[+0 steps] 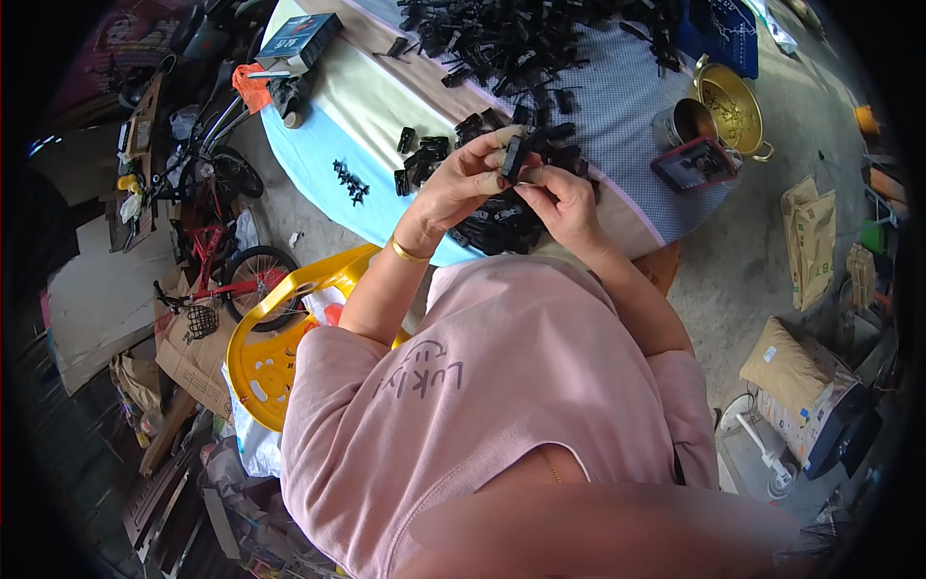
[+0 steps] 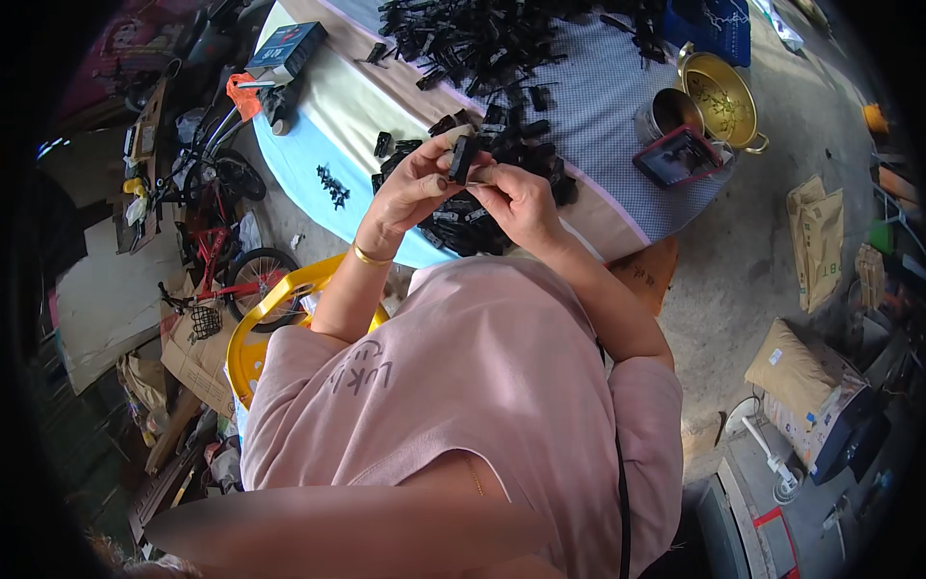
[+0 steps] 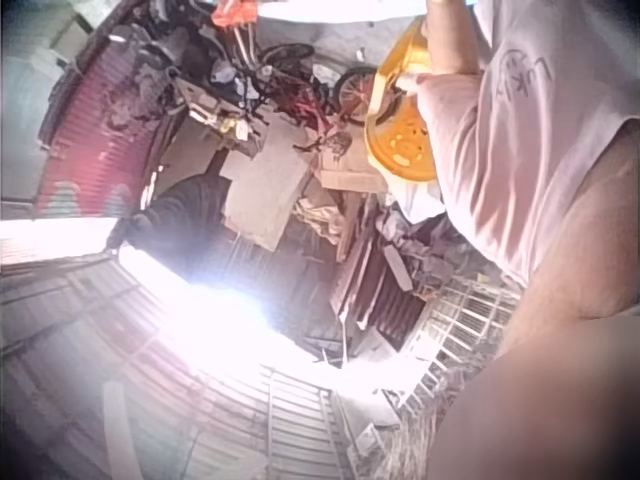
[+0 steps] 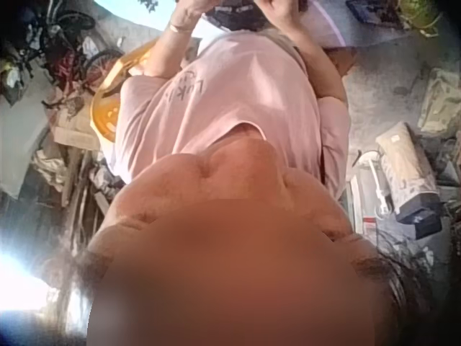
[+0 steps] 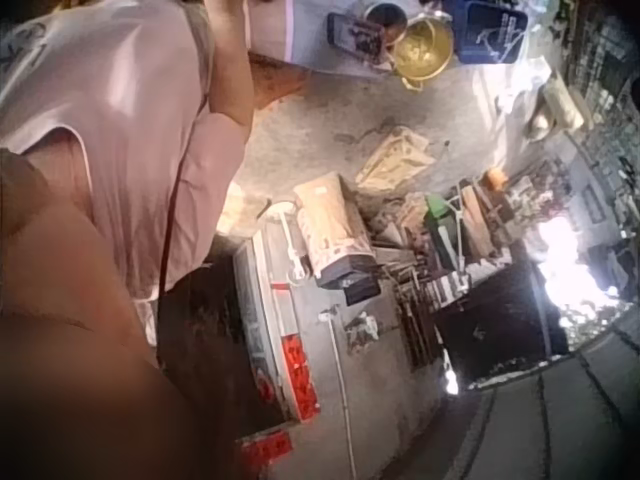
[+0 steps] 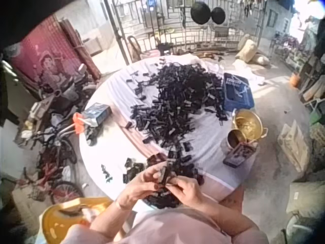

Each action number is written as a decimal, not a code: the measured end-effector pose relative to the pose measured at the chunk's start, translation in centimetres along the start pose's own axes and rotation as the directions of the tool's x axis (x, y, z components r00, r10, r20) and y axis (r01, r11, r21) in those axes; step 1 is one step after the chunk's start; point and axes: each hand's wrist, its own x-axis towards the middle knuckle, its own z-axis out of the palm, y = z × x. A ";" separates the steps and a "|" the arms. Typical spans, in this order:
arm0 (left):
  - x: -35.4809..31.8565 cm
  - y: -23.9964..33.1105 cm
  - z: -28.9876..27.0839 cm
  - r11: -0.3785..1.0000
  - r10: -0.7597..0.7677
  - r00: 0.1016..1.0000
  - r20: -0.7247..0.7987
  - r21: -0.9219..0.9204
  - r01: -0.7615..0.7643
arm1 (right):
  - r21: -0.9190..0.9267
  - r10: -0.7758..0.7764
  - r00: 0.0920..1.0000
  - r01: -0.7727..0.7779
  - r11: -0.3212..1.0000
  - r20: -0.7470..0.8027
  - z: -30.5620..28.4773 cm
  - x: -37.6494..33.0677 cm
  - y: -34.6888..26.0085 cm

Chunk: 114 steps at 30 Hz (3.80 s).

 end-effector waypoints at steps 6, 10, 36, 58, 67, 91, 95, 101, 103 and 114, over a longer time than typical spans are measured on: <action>-0.6 -1.3 0.0 0.987 0.100 0.970 -0.220 -0.103 -0.125 | -0.029 0.017 1.000 -0.018 0.999 -0.026 0.5 -0.4 -0.9; -0.4 -0.8 1.0 0.953 0.273 0.869 -0.412 0.237 -0.187 | 0.180 0.210 0.971 -0.187 0.966 -0.118 -0.1 -1.5 -0.4; -2.4 -1.9 4.4 0.199 0.599 0.796 -0.082 0.979 -0.049 | 0.205 0.564 0.769 -0.630 0.749 0.301 -1.4 -0.5 -2.3; -3.0 -1.3 5.5 0.908 0.075 0.958 -0.277 0.417 0.050 | 0.208 0.431 0.892 -0.451 0.868 0.135 -1.9 -0.1 -3.8; -2.2 -1.7 4.8 0.916 0.187 0.925 -0.330 0.399 -0.042 | 0.363 0.509 0.805 -0.592 0.719 0.305 -2.5 -0.5 -3.0; -2.5 -1.6 2.0 0.357 0.490 0.814 -0.312 0.924 0.139 | 0.025 0.496 0.767 -0.552 0.833 0.408 -1.4 1.6 1.1; -3.1 0.1 -4.3 0.052 0.672 0.652 -0.351 0.901 0.431 | -0.575 0.451 0.891 -0.397 0.715 -0.054 -3.4 5.5 6.7; -4.2 0.7 -9.1 0.026 0.554 0.613 -0.563 0.748 0.663 | -0.837 0.447 0.881 -0.356 0.415 -0.153 -3.3 7.2 14.4; -4.2 0.4 -9.2 -0.031 0.586 0.634 -0.504 0.769 0.639 | -0.826 0.474 0.866 -0.381 0.415 -0.160 -3.4 7.0 15.5; -0.3 2.0 -1.0 0.962 -0.044 0.955 -0.295 0.244 0.120 | -0.390 -0.101 0.992 0.122 0.913 0.074 -3.3 5.1 3.2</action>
